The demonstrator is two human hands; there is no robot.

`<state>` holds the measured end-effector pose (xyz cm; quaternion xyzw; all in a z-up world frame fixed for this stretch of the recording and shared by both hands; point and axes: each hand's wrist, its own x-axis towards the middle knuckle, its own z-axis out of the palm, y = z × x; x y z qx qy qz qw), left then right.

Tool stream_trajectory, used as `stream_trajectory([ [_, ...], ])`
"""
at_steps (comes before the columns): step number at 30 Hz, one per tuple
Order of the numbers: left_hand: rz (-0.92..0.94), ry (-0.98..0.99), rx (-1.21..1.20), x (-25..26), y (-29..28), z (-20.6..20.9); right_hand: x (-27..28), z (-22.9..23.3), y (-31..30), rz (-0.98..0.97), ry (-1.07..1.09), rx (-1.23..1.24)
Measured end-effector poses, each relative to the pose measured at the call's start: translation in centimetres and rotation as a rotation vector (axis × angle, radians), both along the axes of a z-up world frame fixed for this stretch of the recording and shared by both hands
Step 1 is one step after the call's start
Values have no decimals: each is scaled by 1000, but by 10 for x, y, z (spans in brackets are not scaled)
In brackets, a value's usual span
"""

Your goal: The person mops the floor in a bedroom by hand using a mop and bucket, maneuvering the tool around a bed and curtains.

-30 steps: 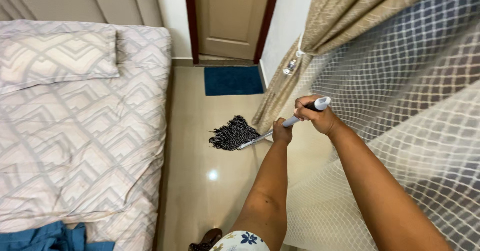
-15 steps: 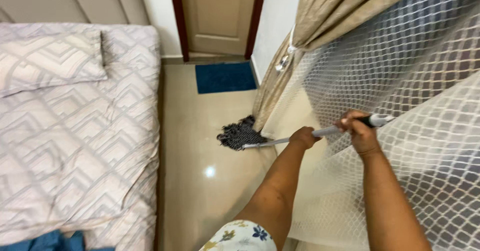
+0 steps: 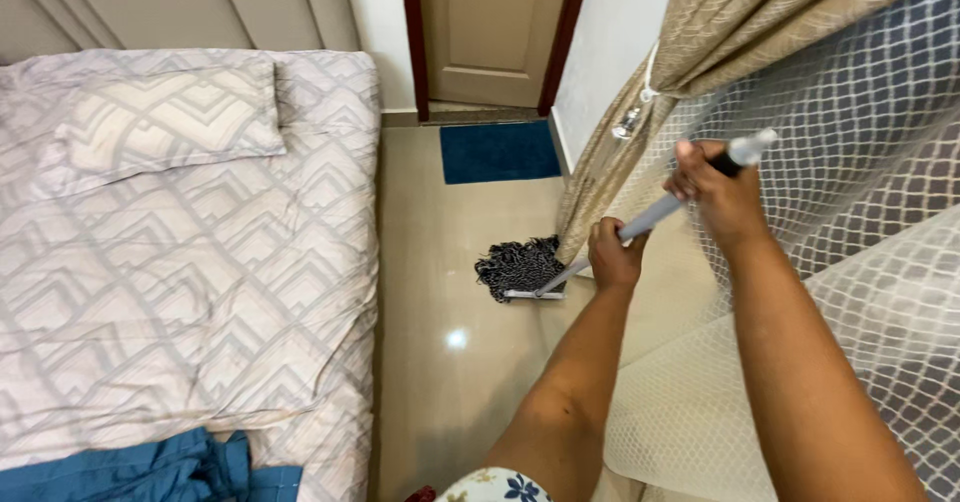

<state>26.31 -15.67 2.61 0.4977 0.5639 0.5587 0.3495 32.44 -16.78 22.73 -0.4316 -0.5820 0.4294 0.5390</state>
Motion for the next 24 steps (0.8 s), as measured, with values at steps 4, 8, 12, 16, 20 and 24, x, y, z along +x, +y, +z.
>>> stream_trajectory([
  [4, 415, -113, 362, -12, 9, 8, -82, 26, -2, -9, 104, 166],
  [8, 238, 34, 303, -56, 57, 36, -105, 82, -4, 5, 100, 226],
  [12, 112, 93, 328, -81, 79, 102, -101, 136, 14, 236, 182, 362],
  [16, -19, 159, 375, -94, 95, 154, -85, 154, 36, 90, 250, 480],
  [20, -202, 223, 484, -106, 109, 181, -74, 156, 56, -195, 296, 663],
  [24, -350, 262, 385, -114, 118, 192, -64, 148, 62, -272, 386, 841],
])
